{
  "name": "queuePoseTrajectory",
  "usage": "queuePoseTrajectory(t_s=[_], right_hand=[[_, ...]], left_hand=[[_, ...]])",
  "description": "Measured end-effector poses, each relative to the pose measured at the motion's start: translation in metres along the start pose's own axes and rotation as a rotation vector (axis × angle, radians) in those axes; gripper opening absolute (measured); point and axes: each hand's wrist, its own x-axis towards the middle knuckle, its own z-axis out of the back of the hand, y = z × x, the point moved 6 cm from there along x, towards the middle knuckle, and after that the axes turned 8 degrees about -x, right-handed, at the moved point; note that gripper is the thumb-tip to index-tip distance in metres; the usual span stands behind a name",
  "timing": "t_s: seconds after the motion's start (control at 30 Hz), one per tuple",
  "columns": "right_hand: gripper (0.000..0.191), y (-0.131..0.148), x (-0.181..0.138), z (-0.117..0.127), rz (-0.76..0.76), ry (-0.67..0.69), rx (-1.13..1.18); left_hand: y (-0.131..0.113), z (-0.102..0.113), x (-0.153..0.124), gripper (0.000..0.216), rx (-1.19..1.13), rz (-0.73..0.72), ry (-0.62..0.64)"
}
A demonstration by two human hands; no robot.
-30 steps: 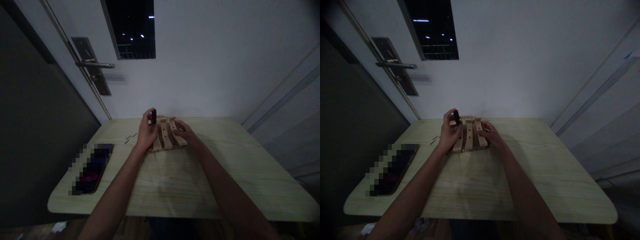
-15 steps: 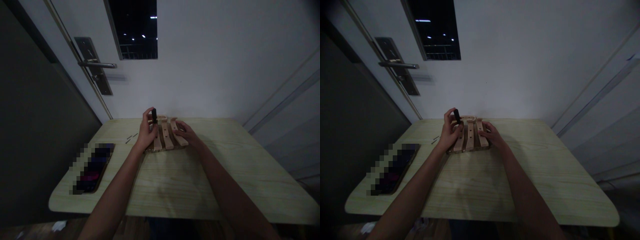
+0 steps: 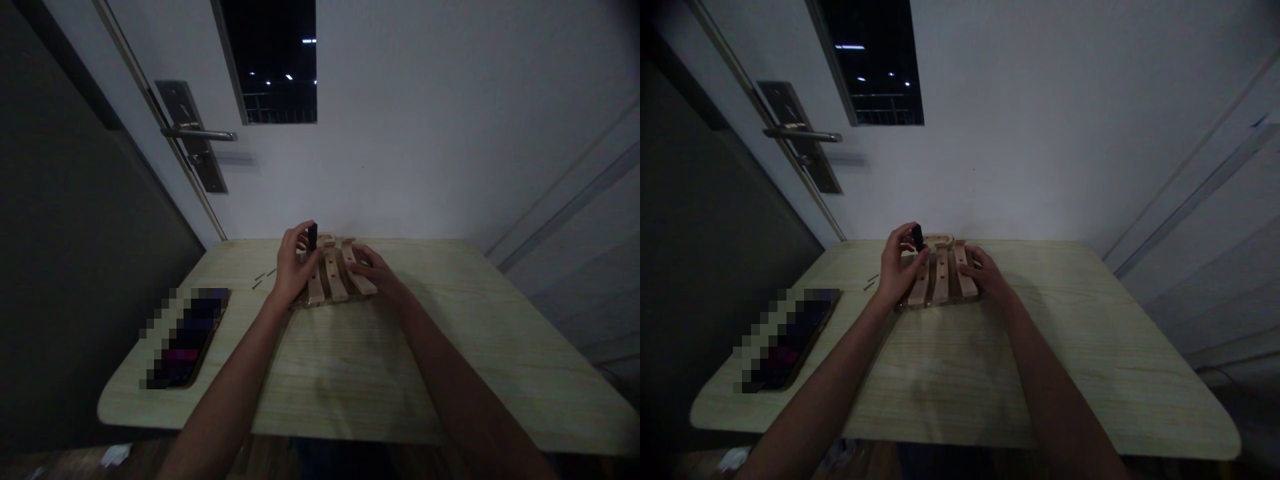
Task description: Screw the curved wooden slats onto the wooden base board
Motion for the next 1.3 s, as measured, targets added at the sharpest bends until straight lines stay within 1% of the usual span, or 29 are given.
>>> queuePoseTrajectory(t_s=[0.1, 0.2, 0.33, 0.47, 0.53, 0.63, 0.7, 0.77, 0.9, 1.03, 1.2, 1.3], right_hand=[[0.054, 0.002, -0.001, 0.000, -0.017, -0.004, 0.001], [0.052, 0.001, 0.000, 0.000, -0.023, -0.025, 0.000], [0.054, 0.001, 0.001, 0.000, -0.027, -0.008, -0.001], [0.055, 0.002, 0.001, 0.000, -0.008, 0.004, -0.015], [0.054, 0.002, 0.001, 0.000, 0.001, 0.004, -0.017], [0.055, 0.001, 0.001, 0.000, 0.005, 0.005, -0.001], [0.054, 0.000, 0.001, 0.000, 0.003, -0.004, 0.007], [0.052, 0.000, 0.002, 0.000, 0.001, -0.003, 0.006], [0.054, 0.000, 0.002, 0.000, -0.007, 0.003, -0.010], [0.055, 0.002, 0.002, 0.001, -0.006, 0.003, -0.009], [0.051, 0.001, 0.003, 0.000, -0.016, -0.005, 0.006], [0.053, -0.002, 0.003, 0.000, -0.017, -0.017, 0.000]], left_hand=[[0.001, 0.003, 0.000, 0.044, -0.020, 0.016, -0.045], [-0.001, 0.004, 0.000, 0.043, 0.000, 0.017, -0.061], [-0.005, 0.001, -0.002, 0.047, 0.007, 0.008, -0.014], [-0.011, -0.001, -0.002, 0.041, 0.019, -0.030, 0.032], [-0.012, 0.000, -0.001, 0.038, 0.037, -0.038, 0.005], [-0.012, 0.005, 0.000, 0.037, 0.094, -0.062, -0.077], [-0.011, 0.006, 0.000, 0.035, 0.116, -0.083, -0.100], [-0.010, 0.004, -0.001, 0.034, 0.097, -0.096, -0.086], [-0.008, 0.002, -0.003, 0.043, -0.003, -0.078, -0.051], [-0.010, 0.000, -0.002, 0.037, -0.019, -0.055, -0.004], [-0.007, 0.007, 0.000, 0.039, 0.060, -0.023, -0.109], [-0.001, 0.008, 0.000, 0.039, 0.005, 0.015, -0.122]])
